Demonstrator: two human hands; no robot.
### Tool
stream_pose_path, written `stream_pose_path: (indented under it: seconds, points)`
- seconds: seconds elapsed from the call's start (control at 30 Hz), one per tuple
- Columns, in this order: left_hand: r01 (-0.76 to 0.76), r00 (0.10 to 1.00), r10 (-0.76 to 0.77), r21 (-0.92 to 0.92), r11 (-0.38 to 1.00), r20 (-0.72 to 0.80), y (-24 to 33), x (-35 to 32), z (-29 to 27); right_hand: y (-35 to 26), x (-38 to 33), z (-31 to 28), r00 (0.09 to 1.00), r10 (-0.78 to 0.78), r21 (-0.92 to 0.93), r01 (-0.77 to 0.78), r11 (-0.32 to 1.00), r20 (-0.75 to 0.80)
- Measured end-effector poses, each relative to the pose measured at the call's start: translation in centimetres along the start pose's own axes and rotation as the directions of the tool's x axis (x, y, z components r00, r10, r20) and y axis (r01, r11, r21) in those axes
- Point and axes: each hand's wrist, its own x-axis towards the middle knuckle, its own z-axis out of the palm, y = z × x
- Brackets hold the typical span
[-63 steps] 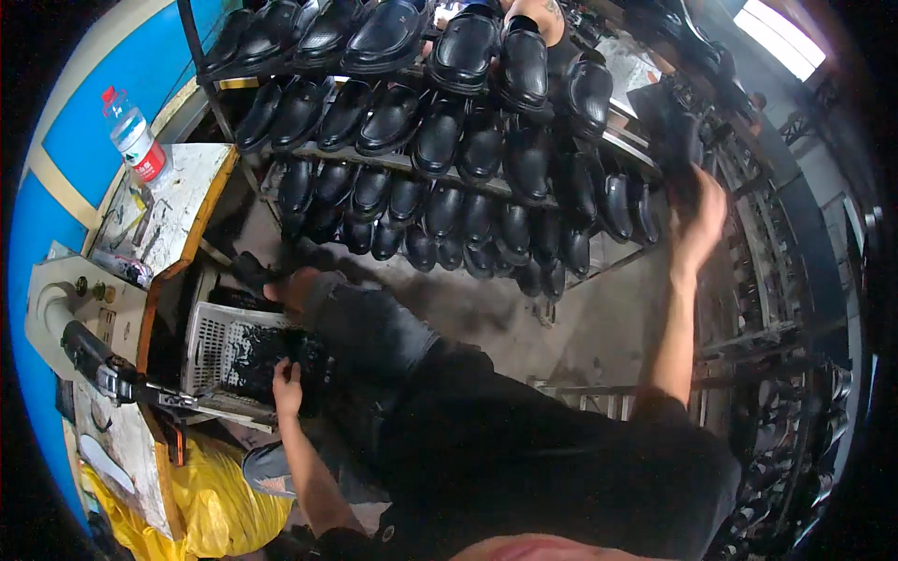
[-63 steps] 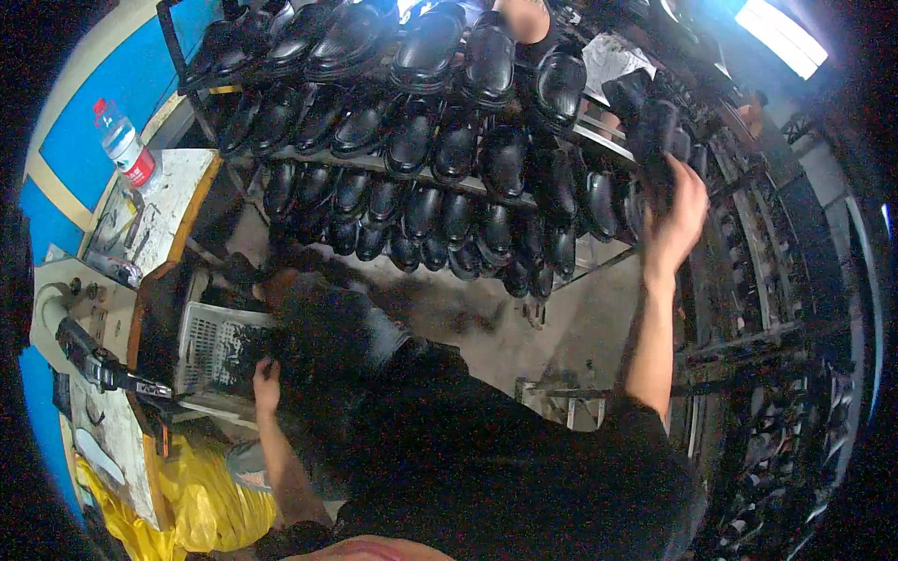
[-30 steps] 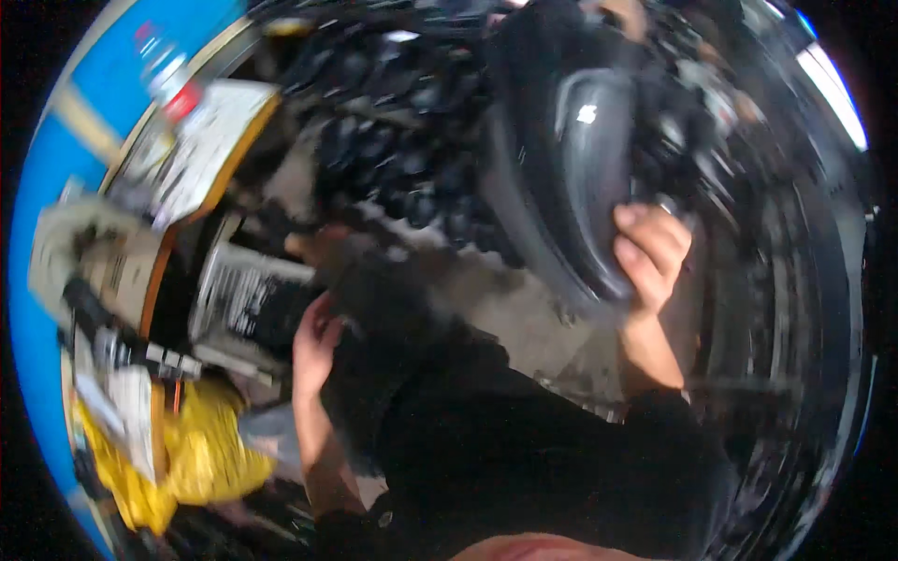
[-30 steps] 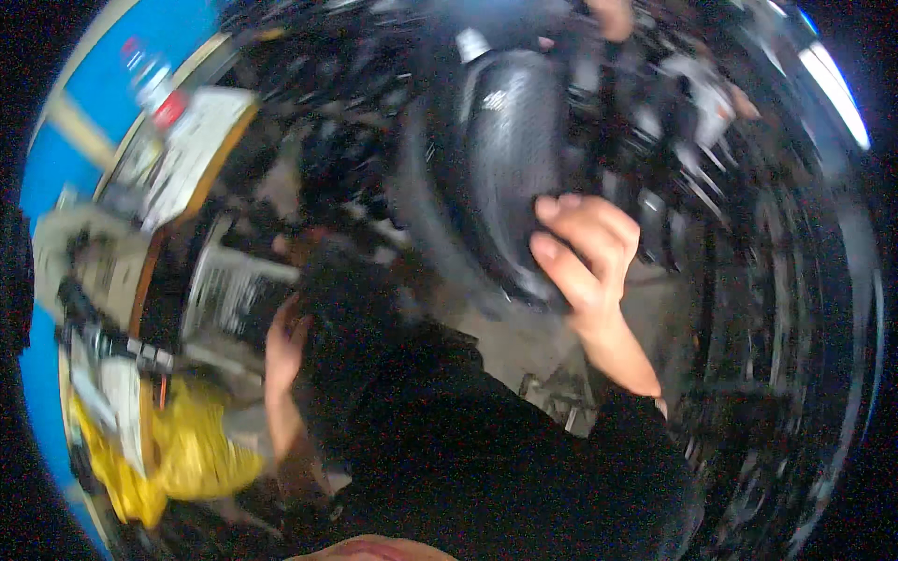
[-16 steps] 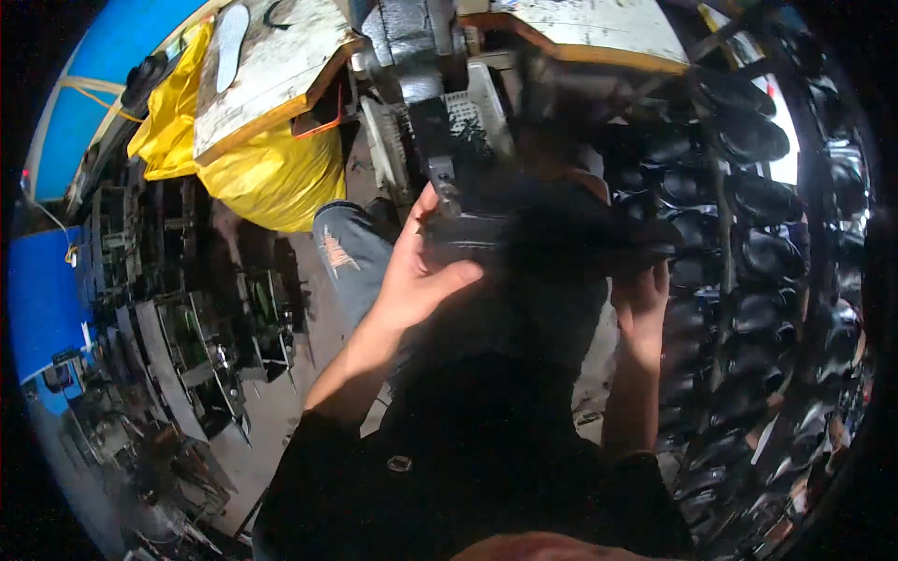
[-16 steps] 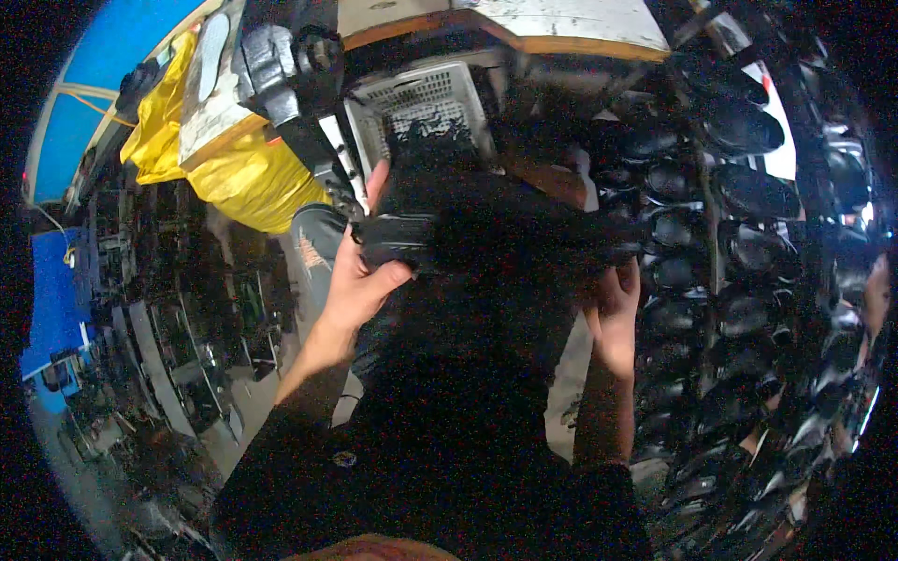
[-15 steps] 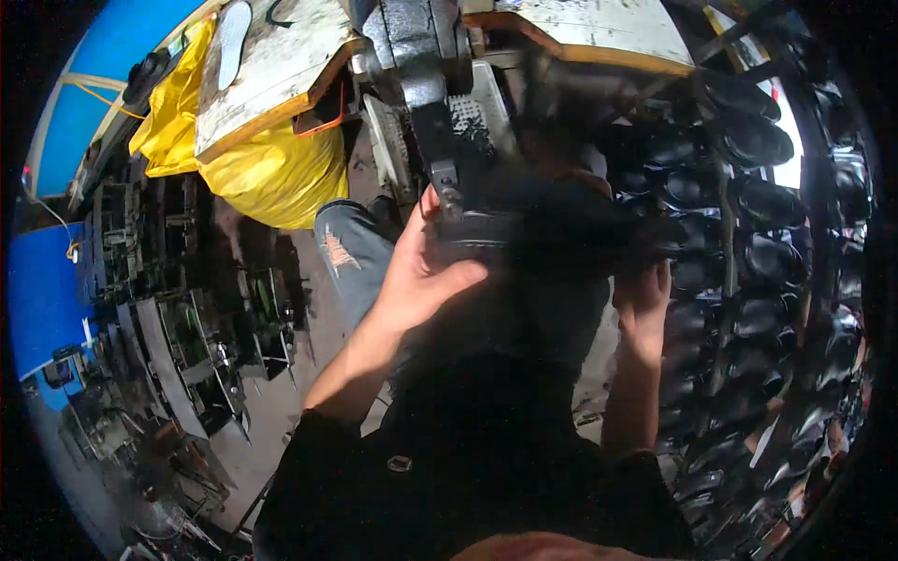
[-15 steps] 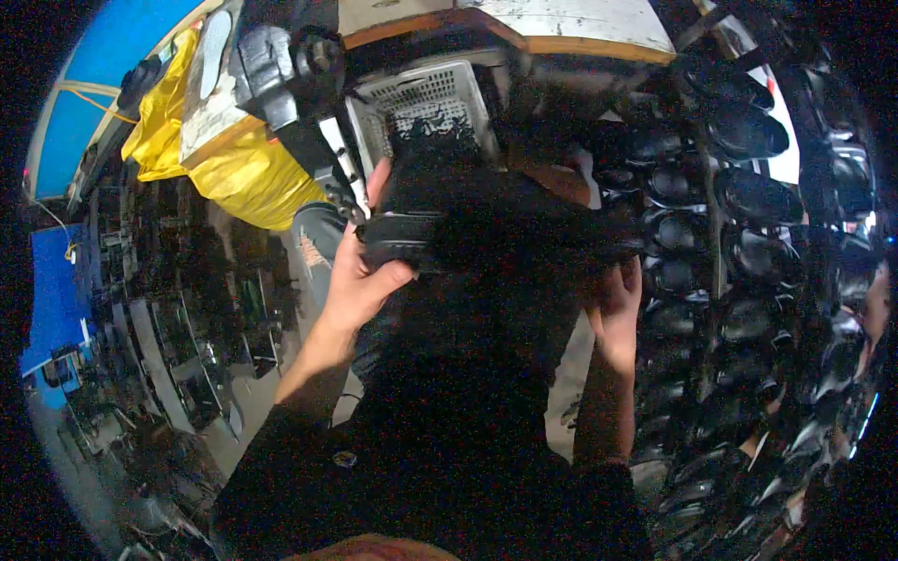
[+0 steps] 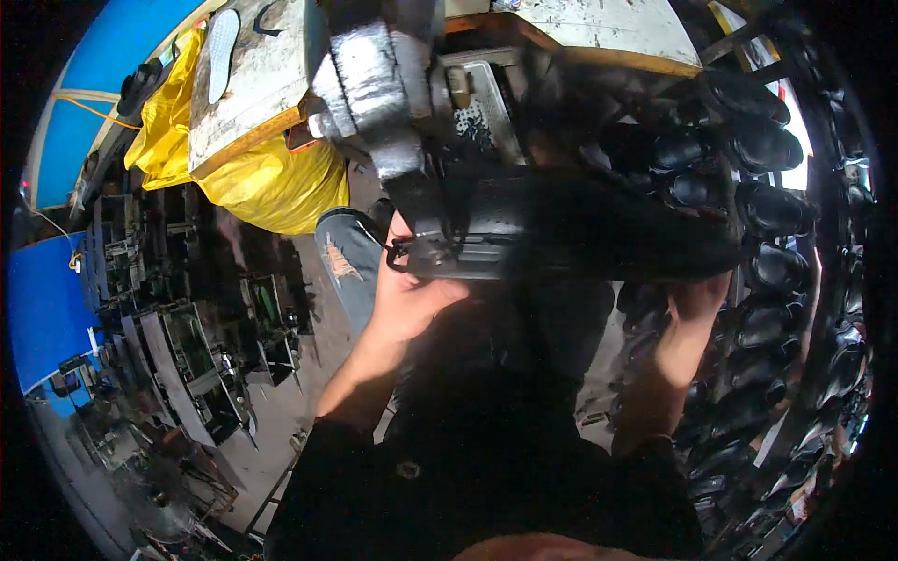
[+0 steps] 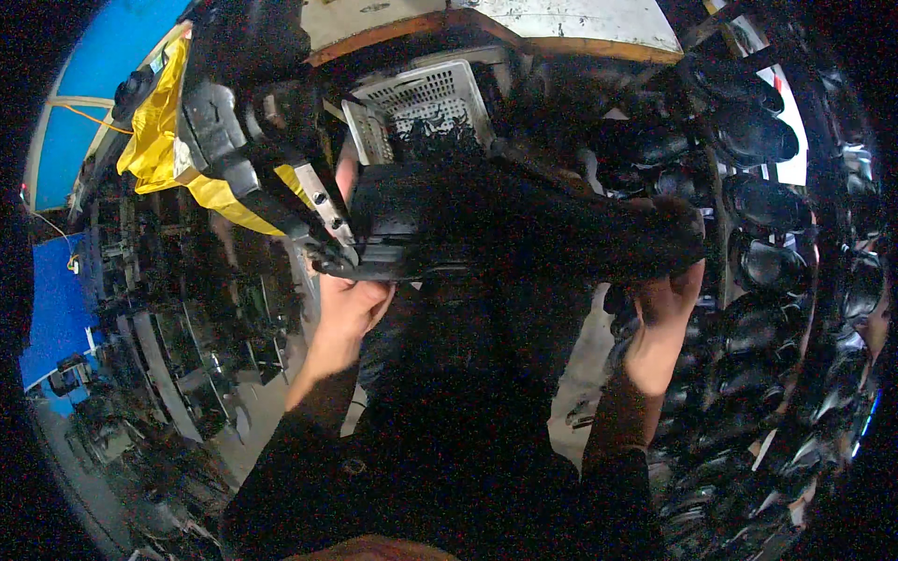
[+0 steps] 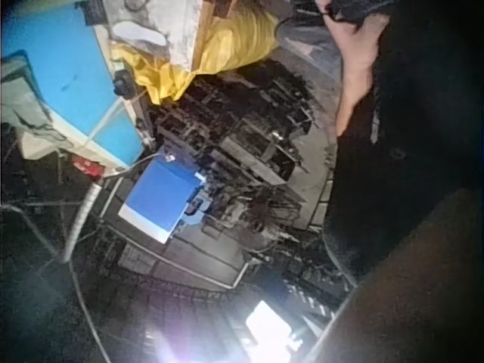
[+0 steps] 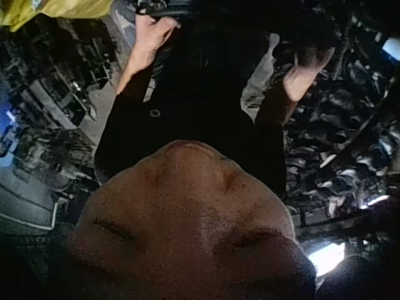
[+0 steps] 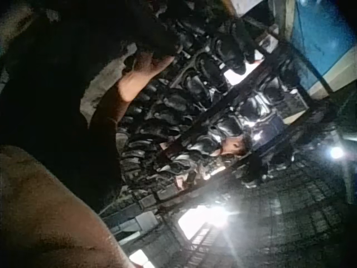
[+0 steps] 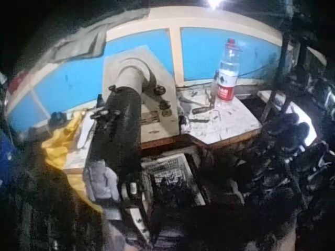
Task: The person repeatedly presses the soles of black shoes against a grinding machine to smooth the surface. They handle the shoes one at a time, rotating them to grind different areas of the sole, and then place them back on a nearby rack.
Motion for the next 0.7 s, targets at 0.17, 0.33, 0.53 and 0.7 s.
stream_pose_path:
  seconds: [0.17, 0.33, 0.53, 0.7]
  points:
    - [-0.109, 0.979, 0.1, -0.04, 0.993, -0.178, 0.3, -0.9, -0.5, -0.6, 2.4, 2.4, 0.958, -0.08, -0.08, 0.105, 0.991, 0.274]
    - [-0.165, 0.971, 0.164, 0.006, 0.986, -0.174, 3.2, -1.2, -0.6, 1.1, 2.0, 6.0, 0.967, -0.042, -0.151, 0.082, 0.985, 0.252]
    - [-0.27, 0.943, 0.276, 0.06, 0.961, -0.187, 4.5, -1.4, -4.3, 1.8, 2.3, 9.1, 0.923, 0.041, -0.097, -0.004, 0.995, 0.382]
    - [-0.223, 0.953, 0.207, -0.05, 0.974, -0.221, 5.3, -2.3, -5.5, 1.0, 1.8, 12.7, 0.918, 0.027, -0.073, 0.002, 0.997, 0.395]
